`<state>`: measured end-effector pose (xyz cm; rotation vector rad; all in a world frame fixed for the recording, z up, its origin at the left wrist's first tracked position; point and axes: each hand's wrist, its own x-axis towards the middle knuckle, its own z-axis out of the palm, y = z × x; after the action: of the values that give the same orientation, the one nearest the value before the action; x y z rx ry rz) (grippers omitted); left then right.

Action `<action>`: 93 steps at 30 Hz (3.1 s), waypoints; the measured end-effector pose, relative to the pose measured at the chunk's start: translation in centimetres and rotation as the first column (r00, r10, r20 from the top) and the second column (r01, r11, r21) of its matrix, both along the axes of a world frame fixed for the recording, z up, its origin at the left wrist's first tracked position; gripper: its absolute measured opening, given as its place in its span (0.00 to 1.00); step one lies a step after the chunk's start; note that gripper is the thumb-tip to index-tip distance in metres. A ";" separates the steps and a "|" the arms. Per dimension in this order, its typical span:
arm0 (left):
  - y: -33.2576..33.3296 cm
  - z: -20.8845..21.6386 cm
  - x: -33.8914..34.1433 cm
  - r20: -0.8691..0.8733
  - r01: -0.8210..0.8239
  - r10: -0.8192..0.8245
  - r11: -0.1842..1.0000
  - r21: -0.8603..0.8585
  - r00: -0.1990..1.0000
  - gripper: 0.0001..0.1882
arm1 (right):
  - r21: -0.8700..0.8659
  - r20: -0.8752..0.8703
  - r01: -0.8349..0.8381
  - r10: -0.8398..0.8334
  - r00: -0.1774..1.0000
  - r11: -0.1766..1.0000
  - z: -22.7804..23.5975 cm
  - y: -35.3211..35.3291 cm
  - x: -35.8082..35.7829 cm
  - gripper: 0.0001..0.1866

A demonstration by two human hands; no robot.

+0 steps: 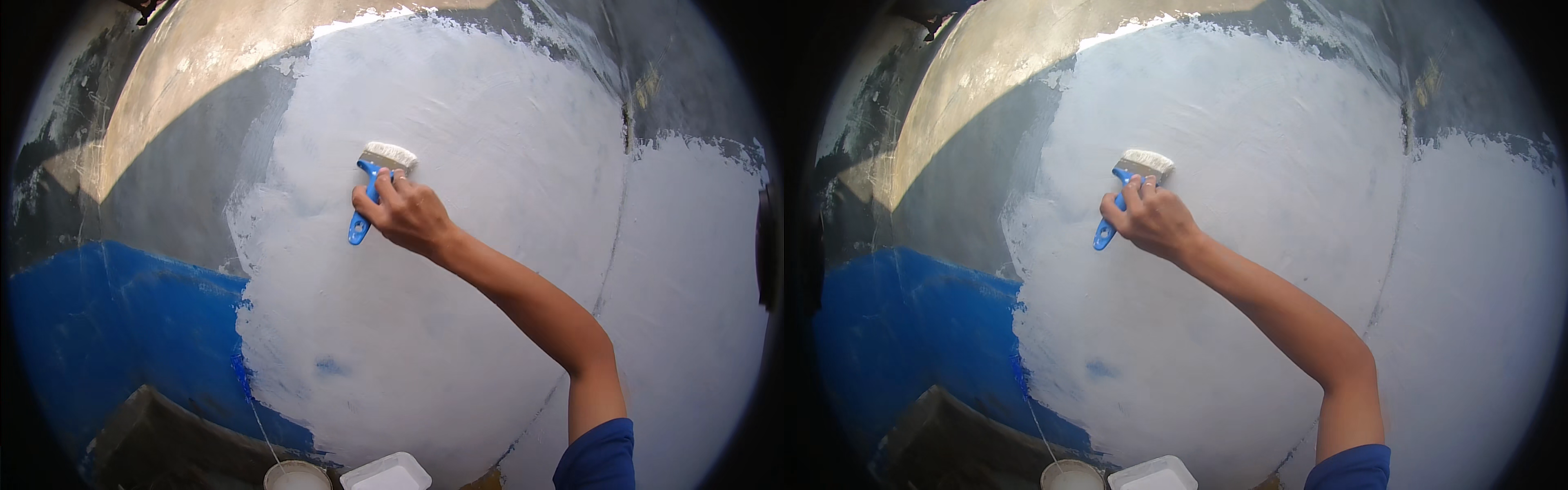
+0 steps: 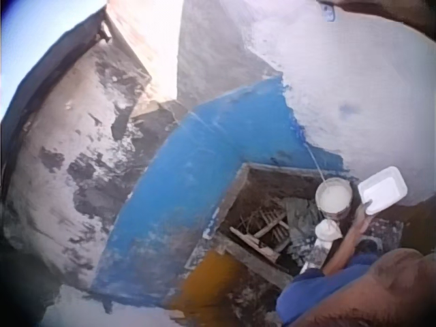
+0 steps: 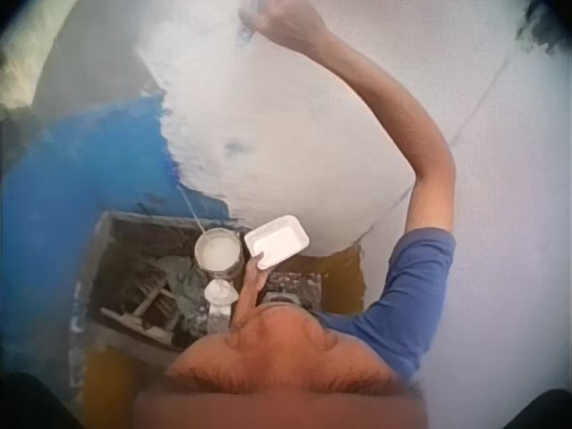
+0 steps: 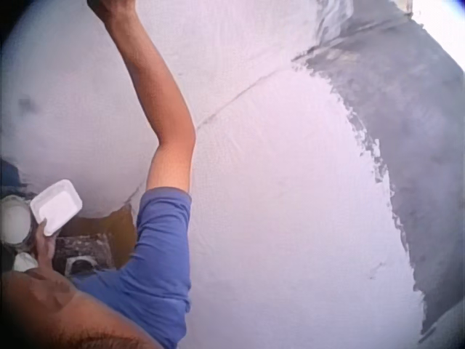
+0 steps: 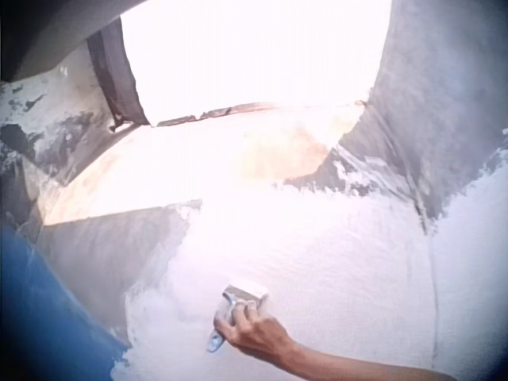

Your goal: The person paints a wall with white paint using a brush, dipping the brush into a small tray of paint several times to reload it.

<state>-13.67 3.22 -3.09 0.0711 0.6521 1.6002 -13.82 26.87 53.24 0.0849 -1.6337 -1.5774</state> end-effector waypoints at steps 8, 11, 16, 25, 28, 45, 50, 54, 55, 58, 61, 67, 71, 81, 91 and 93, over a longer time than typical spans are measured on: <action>-0.4 2.5 1.4 0.054 0.114 -0.114 0.993 -0.002 0.992 0.28 | -0.876 0.074 -0.076 0.287 0.955 0.477 -5.1 -3.4 0.3 0.07; -0.7 2.5 1.5 -0.022 0.138 -0.139 0.989 -0.057 0.990 0.27 | -0.865 -0.314 -0.378 0.230 0.921 0.331 6.6 -1.8 5.9 0.08; 0.0 2.2 2.0 -0.033 0.141 -0.140 0.990 0.008 0.990 0.25 | -0.281 -0.649 -0.291 0.042 0.760 0.914 17.6 -0.8 18.5 0.09; -0.2 1.4 3.3 -0.024 0.113 -0.112 0.993 0.044 0.993 0.25 | -0.445 0.217 -0.004 0.111 0.970 0.896 -15.8 -1.6 12.0 0.09; -0.9 1.2 4.7 -0.077 0.156 -0.158 0.987 -0.033 0.984 0.27 | -0.872 -0.235 -0.360 0.362 0.902 0.332 -25.9 -9.1 15.0 0.11; -2.1 3.7 11.3 0.070 0.326 -0.320 0.942 -0.086 0.945 0.32 | 0.547 -0.500 -0.825 -0.846 -0.184 -0.143 -41.4 -23.4 34.8 0.10; -2.6 2.1 12.3 0.077 0.328 -0.323 0.942 -0.073 0.943 0.32 | 0.510 -0.542 -0.847 -0.821 -0.179 -0.152 -41.4 -23.5 35.7 0.10; -2.2 -0.4 12.4 0.007 0.379 -0.379 0.925 0.015 0.925 0.34 | 0.420 -0.557 -0.886 -0.826 -0.080 -0.197 -41.1 -23.6 34.9 0.10; -2.2 -0.5 12.2 -0.034 0.416 -0.415 0.908 0.041 0.909 0.35 | 0.383 -0.568 -0.899 -0.822 -0.047 -0.213 -41.7 -23.5 34.8 0.10; -1.8 3.6 11.6 -0.095 0.323 -0.330 0.943 -0.082 0.939 0.31 | 0.203 -0.568 -0.932 -0.812 0.137 -0.299 -40.4 -22.7 33.9 0.10; -1.9 1.5 10.9 -0.172 0.309 -0.316 0.949 -0.064 0.933 0.31 | 0.082 -0.665 -0.940 -0.720 0.196 -0.331 -39.8 -22.0 33.5 0.10; -1.3 0.1 11.2 -0.146 0.325 -0.314 0.944 0.057 0.938 0.35 | -0.261 -0.648 -0.930 -0.667 0.367 -0.258 -39.4 -22.7 33.1 0.09; -3.6 -2.0 11.7 -0.122 0.332 -0.319 0.937 0.109 0.940 0.34 | -0.571 -0.499 -0.742 -0.569 0.654 -0.351 -39.3 -24.5 32.3 0.06; -3.3 0.5 13.3 0.013 0.356 -0.356 0.934 0.022 0.934 0.34 | -0.825 -0.197 -0.410 -0.482 0.854 -0.389 -39.6 -23.0 29.8 0.06; -3.0 0.5 13.6 -0.113 0.442 -0.430 0.887 0.133 0.896 0.36 | -0.839 -0.107 -0.314 -0.430 0.897 -0.445 -42.1 -22.2 28.9 0.05; -3.2 -0.1 13.6 -0.118 0.451 -0.438 0.882 0.136 0.891 0.37 | -0.833 -0.128 -0.341 -0.448 0.885 -0.435 -42.2 -22.3 29.0 0.06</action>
<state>-0.08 0.03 -3.18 0.3838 0.5235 1.2016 15.21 4.56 11.07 -1.3570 -1.9386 0.5685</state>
